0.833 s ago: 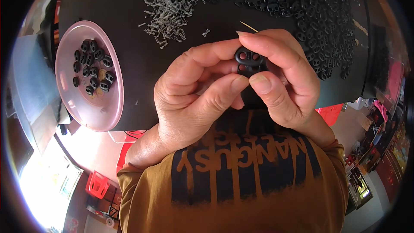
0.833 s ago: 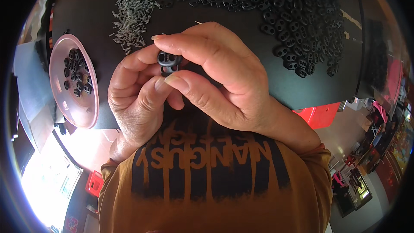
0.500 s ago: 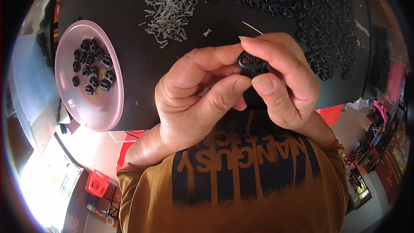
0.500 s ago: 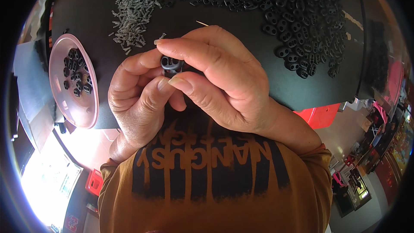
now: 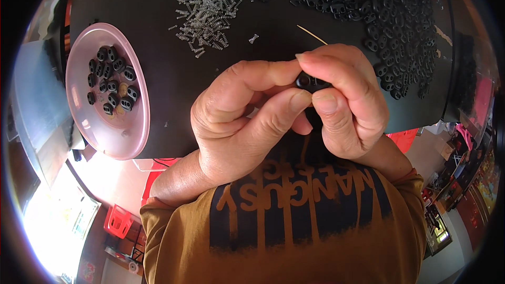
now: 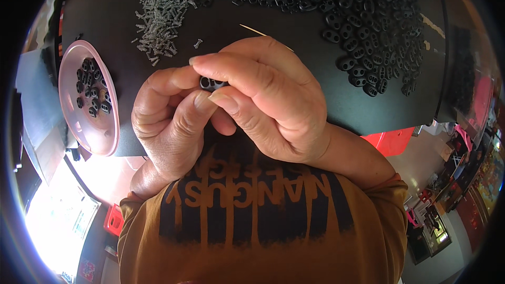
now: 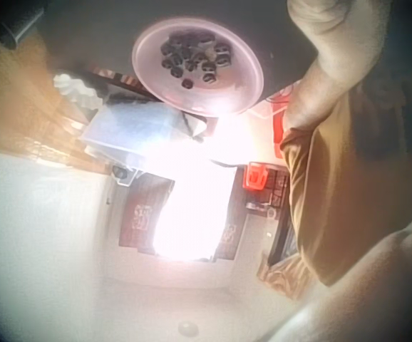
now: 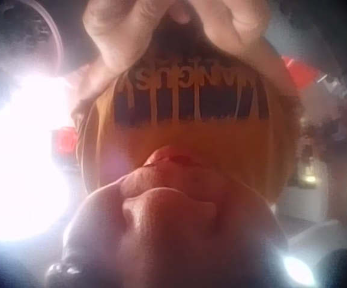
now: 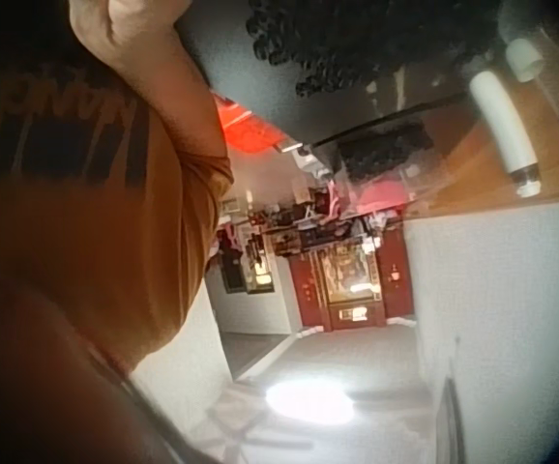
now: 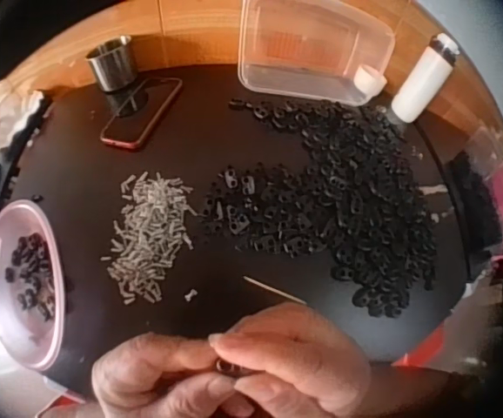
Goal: The person assembles small mechanical components by hand. They pick up black plastic housings and metal springs from a table, insert the springs into the housings, and place the finished units into a pink bowl. The process is repeated continuously throughout the video.
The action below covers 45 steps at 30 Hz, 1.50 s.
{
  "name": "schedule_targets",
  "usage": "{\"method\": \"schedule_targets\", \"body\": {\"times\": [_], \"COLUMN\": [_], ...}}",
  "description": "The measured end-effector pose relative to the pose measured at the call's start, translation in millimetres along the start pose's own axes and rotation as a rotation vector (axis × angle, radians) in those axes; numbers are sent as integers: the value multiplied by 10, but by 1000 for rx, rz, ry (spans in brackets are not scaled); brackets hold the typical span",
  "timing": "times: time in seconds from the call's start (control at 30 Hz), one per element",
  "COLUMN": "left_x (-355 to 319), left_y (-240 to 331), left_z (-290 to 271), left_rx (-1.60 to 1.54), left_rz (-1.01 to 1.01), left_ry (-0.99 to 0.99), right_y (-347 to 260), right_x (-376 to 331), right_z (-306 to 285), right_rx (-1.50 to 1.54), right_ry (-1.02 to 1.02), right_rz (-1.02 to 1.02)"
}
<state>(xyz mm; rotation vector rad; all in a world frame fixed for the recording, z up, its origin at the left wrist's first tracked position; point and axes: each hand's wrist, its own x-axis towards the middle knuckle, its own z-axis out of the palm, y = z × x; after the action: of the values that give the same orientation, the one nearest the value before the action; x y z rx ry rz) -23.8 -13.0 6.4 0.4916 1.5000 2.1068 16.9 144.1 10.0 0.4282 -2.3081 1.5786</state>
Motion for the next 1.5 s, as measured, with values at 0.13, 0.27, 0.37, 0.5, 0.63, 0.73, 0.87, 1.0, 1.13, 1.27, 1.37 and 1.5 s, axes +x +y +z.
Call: {"method": "schedule_targets", "body": {"times": [0.13,0.27,0.37,0.5,0.63,0.73,0.87,1.0,1.13,1.27,1.37,1.5], "left_x": [17,27,32,-8,23,23,31,-14,28,28,20,17], "left_y": [14,30,37,20,57,54,46,47,38,32,17,18], "left_z": [-5,-15,-4,-2,-54,-73,-68,-26,-56,-27,-21,-23], "left_rx": [-45,-51,-95,-256,-117,-165,-240,-337,-250,-175,-165,-167], "left_rz": [-18,-50,-59,-23,-132,-132,-129,-109,-102,-104,-86,-93], "left_ry": [-24,-37,-20,1,-76,-79,-51,38,-14,21,34,38], "right_y": [-17,14,29,59,34,32,34,-6,3,37,43,46], "right_x": [2,-14,-7,26,-19,-33,-5,35,18,13,-20,-10], "right_z": [-3,-22,-9,13,28,40,32,45,66,57,7,-12], "right_rx": [23,13,2,-10,-24,-24,-41,-49,25,67,64,29], "right_ry": [2,-6,15,37,55,58,35,36,95,97,11,-14], "right_rz": [39,18,-19,-84,-41,-19,-23,-32,2,-24,-12,-31]}}
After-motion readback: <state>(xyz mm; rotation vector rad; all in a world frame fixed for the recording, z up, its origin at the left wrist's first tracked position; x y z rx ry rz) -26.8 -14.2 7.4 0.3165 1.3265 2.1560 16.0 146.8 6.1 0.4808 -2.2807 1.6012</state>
